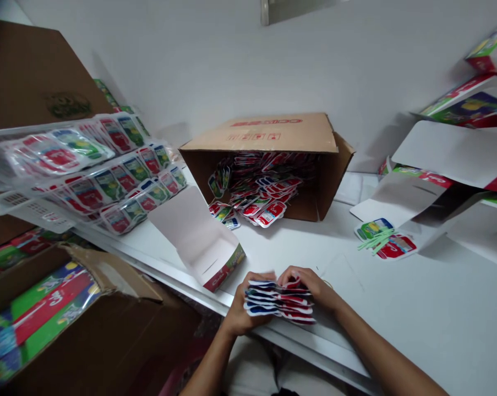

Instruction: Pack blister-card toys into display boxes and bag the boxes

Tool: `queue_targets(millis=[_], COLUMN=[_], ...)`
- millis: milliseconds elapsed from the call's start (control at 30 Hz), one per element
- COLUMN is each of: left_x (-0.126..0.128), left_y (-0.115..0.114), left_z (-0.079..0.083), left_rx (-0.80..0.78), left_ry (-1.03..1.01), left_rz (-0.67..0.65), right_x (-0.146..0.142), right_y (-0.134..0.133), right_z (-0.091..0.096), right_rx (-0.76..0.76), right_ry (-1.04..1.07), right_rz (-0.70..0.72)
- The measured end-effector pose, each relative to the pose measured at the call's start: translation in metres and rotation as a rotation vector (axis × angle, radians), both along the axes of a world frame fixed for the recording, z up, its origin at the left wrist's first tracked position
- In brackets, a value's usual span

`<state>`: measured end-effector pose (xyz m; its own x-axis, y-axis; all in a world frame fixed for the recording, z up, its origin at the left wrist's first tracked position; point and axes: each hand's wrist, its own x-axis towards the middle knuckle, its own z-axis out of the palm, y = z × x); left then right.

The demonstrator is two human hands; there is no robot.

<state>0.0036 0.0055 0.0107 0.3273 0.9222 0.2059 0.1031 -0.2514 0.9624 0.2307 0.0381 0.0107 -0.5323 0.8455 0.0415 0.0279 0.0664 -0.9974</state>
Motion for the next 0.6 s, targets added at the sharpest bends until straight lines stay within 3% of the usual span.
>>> queue_targets(millis=[100,233,300,367,467,533,600], left_x=[0.002,0.007,0.009,0.009,0.007,0.006,0.005], left_y=[-0.003,-0.004,-0.003,-0.004,-0.005,-0.005,-0.004], left_z=[0.002,0.003,0.004,0.005,0.005,0.003,-0.001], left_rx=[-0.08,-0.03,-0.019,-0.03,-0.064,-0.073,-0.069], left_ry=[0.055,0.072,0.069,0.069,0.071,0.057,0.041], left_rz=[0.007,0.073,0.085,0.095,0.086,0.069,0.047], right_x=[0.0,-0.022,-0.033,-0.037,-0.026,-0.012,0.001], right_y=[0.036,0.103,0.129,0.143,0.137,0.115,0.084], right_z=[0.009,0.017,0.019,0.017,0.008,0.003,0.001], right_rx=[0.162,0.664,0.834,0.891,0.917,0.887,0.748], right_ry=[-0.235,-0.701,-0.916,-1.014,-0.954,-0.793,-0.576], right_rz=[-0.057,-0.339,-0.308,-0.225,-0.2,-0.264,-0.307])
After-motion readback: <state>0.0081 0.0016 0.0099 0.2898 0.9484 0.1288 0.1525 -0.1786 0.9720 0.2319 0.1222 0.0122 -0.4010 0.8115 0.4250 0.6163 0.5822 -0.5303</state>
